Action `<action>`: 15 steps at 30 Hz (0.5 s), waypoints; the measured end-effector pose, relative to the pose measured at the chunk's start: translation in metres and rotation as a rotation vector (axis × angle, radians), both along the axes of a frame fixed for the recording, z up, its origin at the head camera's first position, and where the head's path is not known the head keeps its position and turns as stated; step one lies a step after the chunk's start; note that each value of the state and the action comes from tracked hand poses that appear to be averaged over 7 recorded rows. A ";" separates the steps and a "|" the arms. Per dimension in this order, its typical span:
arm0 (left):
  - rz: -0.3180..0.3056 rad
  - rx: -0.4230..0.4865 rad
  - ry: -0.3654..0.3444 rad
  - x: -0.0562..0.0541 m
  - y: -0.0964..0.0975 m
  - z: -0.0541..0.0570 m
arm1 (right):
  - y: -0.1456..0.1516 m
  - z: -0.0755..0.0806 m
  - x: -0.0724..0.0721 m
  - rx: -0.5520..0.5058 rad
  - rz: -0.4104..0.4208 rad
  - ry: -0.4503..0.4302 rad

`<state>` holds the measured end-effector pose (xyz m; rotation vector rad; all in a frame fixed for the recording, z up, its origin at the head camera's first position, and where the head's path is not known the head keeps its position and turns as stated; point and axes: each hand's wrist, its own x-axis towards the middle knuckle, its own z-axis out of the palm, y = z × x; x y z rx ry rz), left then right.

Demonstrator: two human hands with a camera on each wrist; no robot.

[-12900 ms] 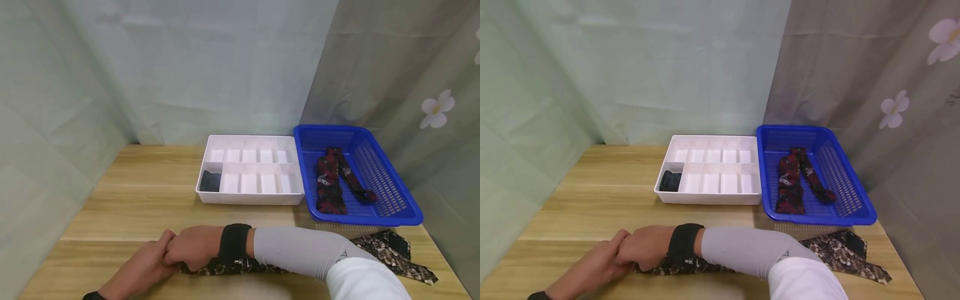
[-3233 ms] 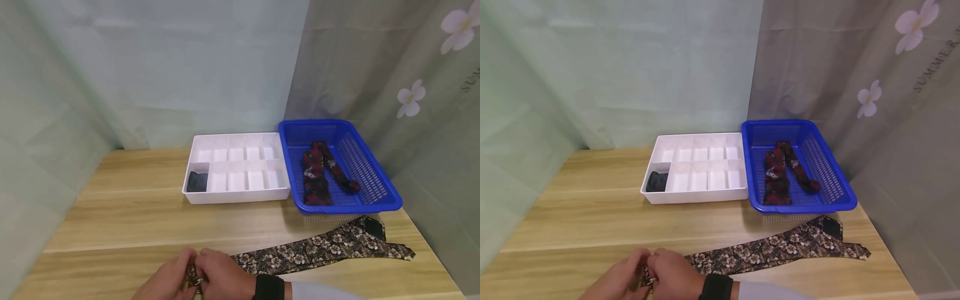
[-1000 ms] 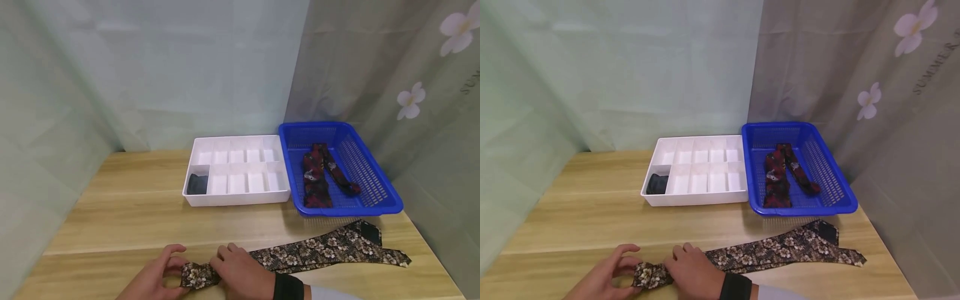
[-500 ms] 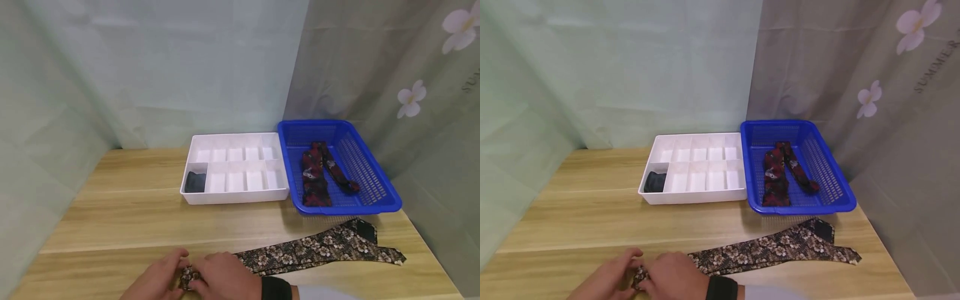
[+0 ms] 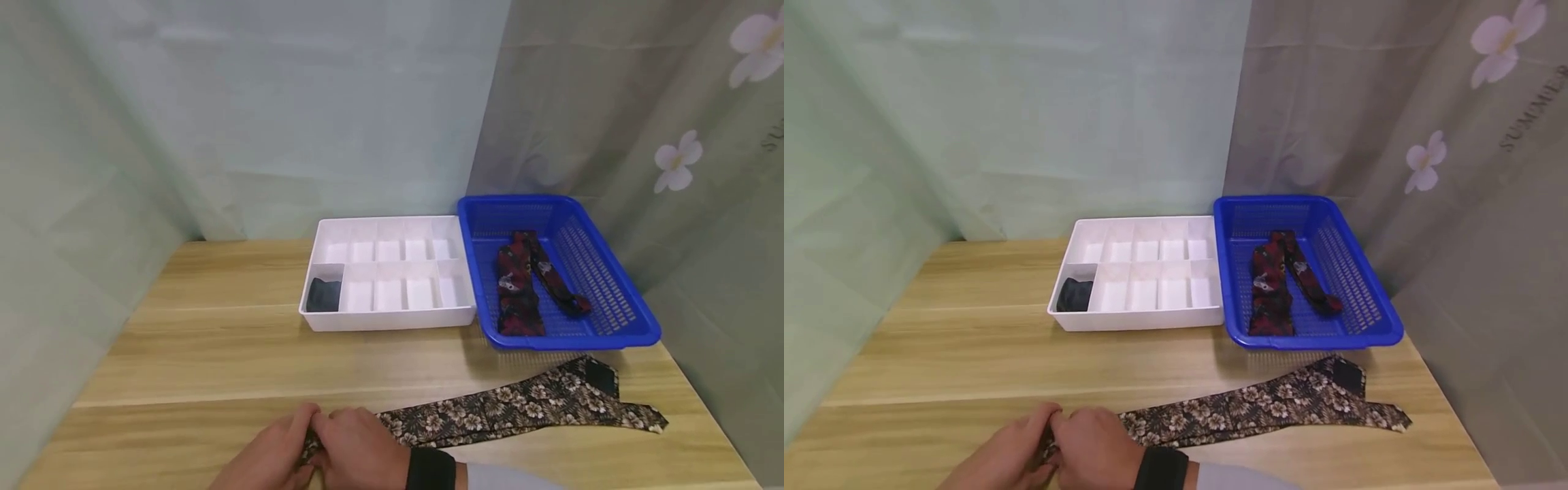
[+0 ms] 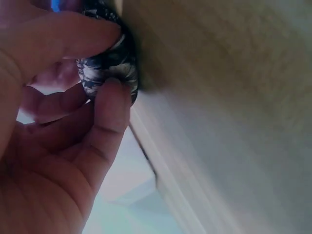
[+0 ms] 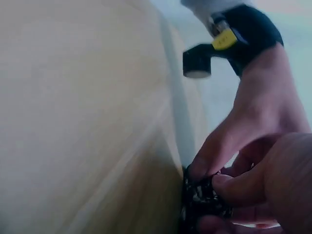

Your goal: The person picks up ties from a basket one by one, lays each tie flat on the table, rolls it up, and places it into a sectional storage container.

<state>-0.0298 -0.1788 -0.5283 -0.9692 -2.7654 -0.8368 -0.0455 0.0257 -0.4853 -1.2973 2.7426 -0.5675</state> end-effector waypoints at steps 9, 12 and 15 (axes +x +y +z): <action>0.077 -0.019 0.136 -0.011 -0.011 -0.063 | 0.004 0.002 -0.007 0.070 0.076 -0.002; 0.079 -0.003 0.115 -0.009 -0.007 -0.061 | 0.000 0.001 -0.005 0.118 0.152 0.080; 0.076 0.031 0.055 -0.005 -0.004 -0.047 | 0.002 -0.004 -0.004 0.075 0.152 0.047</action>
